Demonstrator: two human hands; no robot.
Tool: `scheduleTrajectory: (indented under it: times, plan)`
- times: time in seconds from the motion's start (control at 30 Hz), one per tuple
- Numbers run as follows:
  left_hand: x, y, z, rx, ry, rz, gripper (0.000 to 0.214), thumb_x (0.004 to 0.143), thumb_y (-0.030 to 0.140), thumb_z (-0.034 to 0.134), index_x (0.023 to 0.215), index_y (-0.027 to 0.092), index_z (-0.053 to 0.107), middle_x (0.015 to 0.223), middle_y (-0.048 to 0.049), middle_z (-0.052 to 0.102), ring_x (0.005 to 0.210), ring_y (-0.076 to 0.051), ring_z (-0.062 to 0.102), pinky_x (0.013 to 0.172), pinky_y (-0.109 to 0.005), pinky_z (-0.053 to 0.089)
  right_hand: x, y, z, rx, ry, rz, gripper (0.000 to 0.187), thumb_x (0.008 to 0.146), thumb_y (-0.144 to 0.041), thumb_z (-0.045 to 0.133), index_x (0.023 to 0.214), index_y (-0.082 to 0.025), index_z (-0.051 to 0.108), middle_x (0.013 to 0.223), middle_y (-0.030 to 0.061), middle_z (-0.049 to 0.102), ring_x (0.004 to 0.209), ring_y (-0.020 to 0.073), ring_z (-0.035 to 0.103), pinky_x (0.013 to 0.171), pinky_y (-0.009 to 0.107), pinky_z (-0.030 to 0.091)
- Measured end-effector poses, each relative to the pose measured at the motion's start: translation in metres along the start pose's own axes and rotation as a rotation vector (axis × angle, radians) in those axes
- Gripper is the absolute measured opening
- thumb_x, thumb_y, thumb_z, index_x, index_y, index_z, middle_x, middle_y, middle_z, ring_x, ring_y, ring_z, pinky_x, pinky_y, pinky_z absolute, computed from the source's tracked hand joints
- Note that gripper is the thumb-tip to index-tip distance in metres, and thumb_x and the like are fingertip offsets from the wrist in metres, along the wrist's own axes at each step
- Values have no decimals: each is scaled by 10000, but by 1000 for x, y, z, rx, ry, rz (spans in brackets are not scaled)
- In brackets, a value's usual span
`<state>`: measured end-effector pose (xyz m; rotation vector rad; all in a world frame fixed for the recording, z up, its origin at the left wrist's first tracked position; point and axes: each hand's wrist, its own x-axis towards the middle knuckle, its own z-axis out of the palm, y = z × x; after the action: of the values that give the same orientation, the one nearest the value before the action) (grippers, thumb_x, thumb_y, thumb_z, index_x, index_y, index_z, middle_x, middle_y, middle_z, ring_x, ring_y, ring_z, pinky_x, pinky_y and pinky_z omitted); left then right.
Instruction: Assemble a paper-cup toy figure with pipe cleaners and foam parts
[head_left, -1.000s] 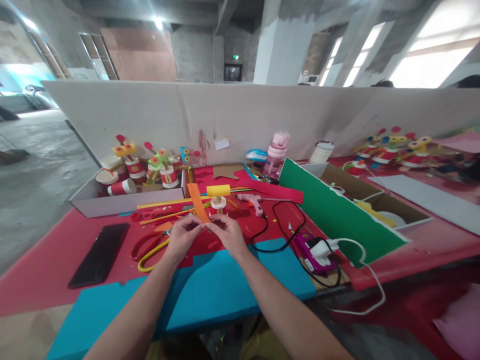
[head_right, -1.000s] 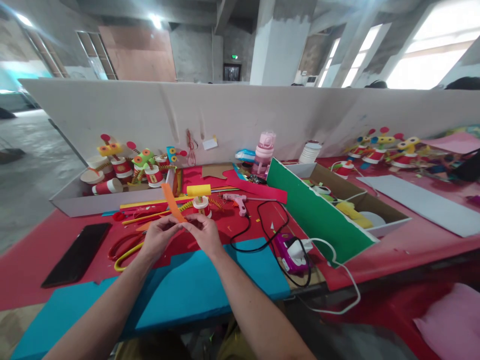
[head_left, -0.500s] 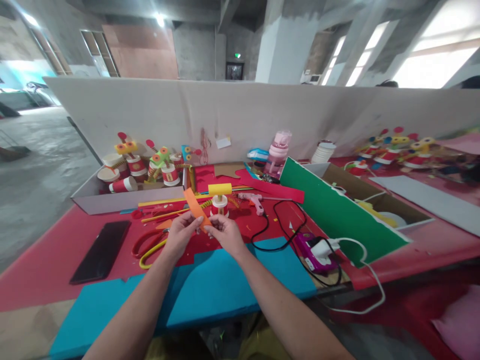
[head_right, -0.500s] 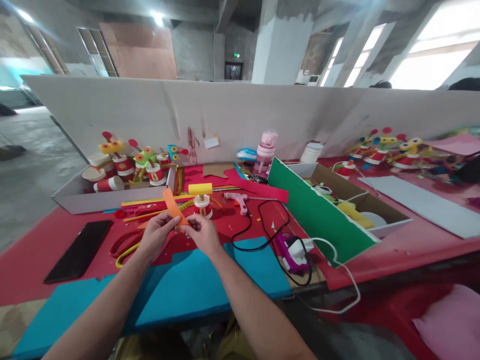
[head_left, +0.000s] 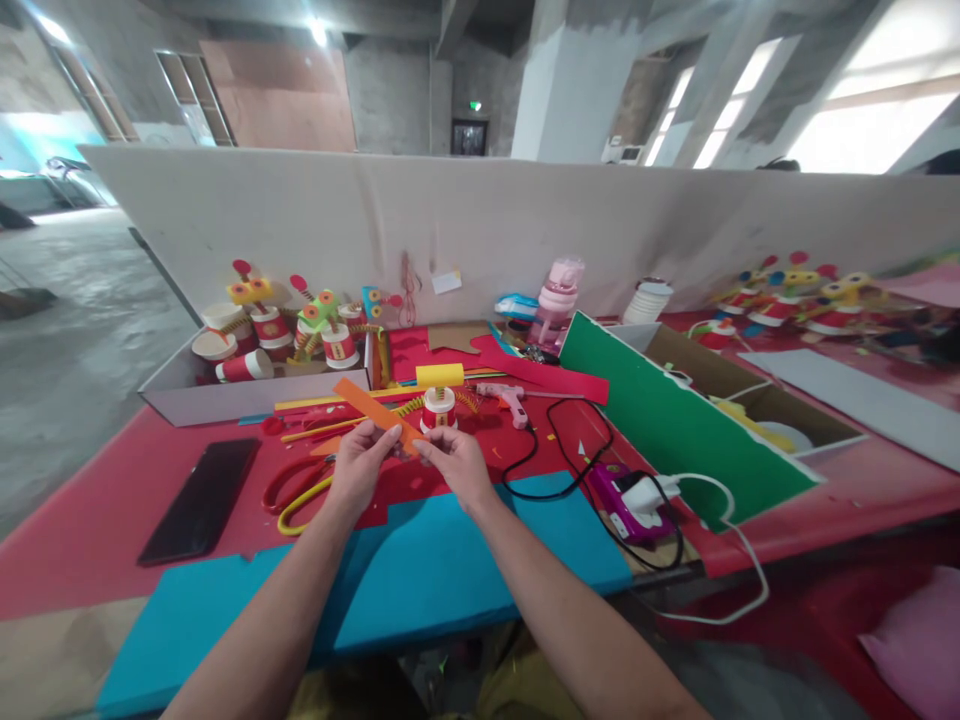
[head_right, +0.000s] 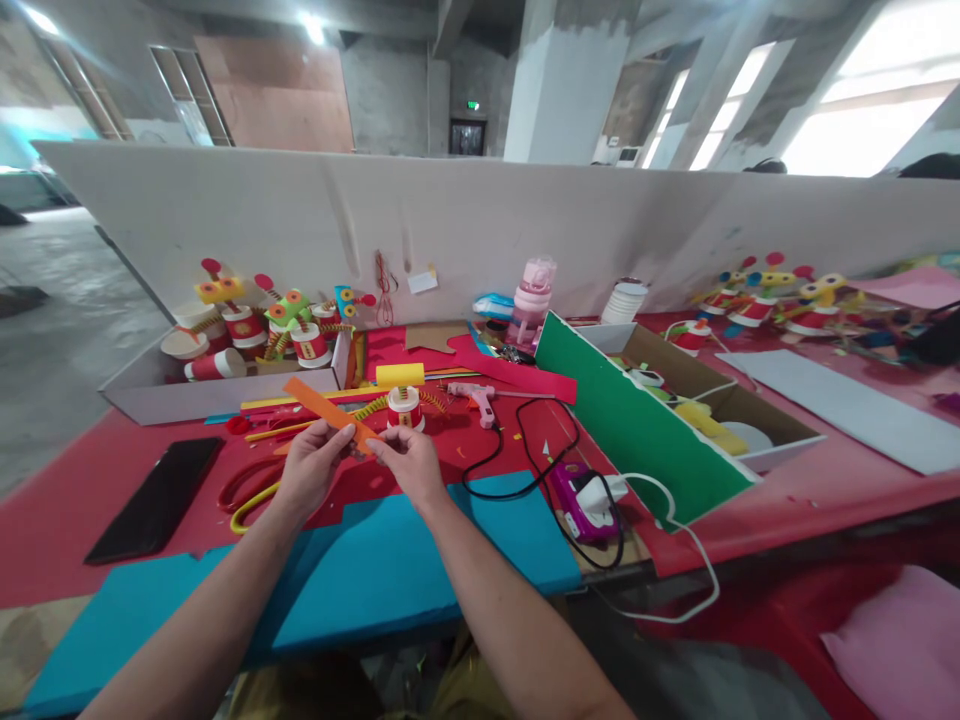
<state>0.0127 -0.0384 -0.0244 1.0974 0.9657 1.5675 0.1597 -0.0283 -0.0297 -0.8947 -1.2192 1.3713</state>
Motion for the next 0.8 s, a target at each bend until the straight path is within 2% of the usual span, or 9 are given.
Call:
scheduleTrajectory:
  times: [0.37, 0.6, 0.73, 0.8]
  plan:
    - [-1, 6, 3, -63, 22, -55, 226, 725, 331, 755, 746, 160, 608, 576, 28, 620, 521, -121, 593, 563, -253, 478, 1, 0, 1, 90, 33, 41, 297, 655, -449, 754, 756, -176, 698, 605, -13, 646, 557, 126, 572, 597, 259, 479]
    - [-2, 8, -2, 30, -211, -133, 191, 732, 303, 751, 784, 137, 673, 658, -16, 658, 578, -112, 569, 608, -245, 462, 1, 0, -2, 90, 19, 39, 295, 670, -450, 752, 766, -175, 710, 618, -7, 654, 562, 125, 571, 600, 258, 475]
    - [0, 4, -4, 113, -150, -87, 211, 727, 327, 750, 718, 132, 670, 607, -17, 634, 577, -124, 568, 611, -254, 460, 2, 0, -2, 142, 17, 55, 316, 705, -472, 724, 795, -171, 700, 629, -4, 652, 564, 120, 576, 591, 255, 485]
    - [1, 1, -4, 149, -104, -62, 236, 724, 345, 749, 674, 134, 654, 574, -13, 621, 565, -126, 564, 600, -252, 455, 1, 0, 0, 163, 20, 65, 334, 672, -459, 756, 828, -173, 684, 650, -8, 656, 572, 121, 592, 594, 258, 495]
